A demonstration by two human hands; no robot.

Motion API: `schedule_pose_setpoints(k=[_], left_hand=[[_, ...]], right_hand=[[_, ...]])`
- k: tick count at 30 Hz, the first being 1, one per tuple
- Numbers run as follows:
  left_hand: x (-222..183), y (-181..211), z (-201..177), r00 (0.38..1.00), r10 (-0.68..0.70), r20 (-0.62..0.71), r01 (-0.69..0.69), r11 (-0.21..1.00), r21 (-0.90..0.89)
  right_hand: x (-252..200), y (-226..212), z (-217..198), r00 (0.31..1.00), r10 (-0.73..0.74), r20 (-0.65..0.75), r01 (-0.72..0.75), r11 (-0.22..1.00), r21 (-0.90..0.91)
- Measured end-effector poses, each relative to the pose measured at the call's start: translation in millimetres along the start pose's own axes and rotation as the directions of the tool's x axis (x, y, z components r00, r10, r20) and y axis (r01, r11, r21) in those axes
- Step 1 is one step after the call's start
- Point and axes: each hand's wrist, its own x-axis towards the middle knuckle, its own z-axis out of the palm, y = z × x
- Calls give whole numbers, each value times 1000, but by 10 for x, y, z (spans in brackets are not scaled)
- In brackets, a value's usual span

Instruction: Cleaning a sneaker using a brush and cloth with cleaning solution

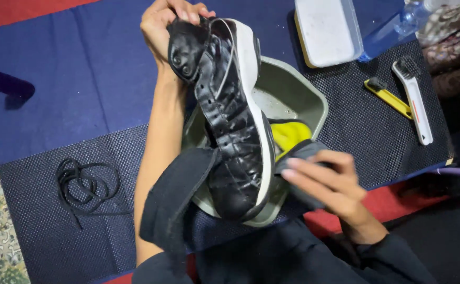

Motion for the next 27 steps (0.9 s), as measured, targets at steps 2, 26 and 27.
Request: schedule_pose_setpoints(k=[2,26,27], left_hand=[[3,-27,-72,1000,-12,-21,12,1000,0],[82,-190,-79,985,140,101,-142,990,13],[84,-193,-53,985,142,102,-144,990,13]], right_hand=[[-60,-101,-85,930,290,-225,-250,949,192],[428,-288,-279,966,185,-181,-182,983,34],[464,-255,-151,966,184,-182,-181,983,33]])
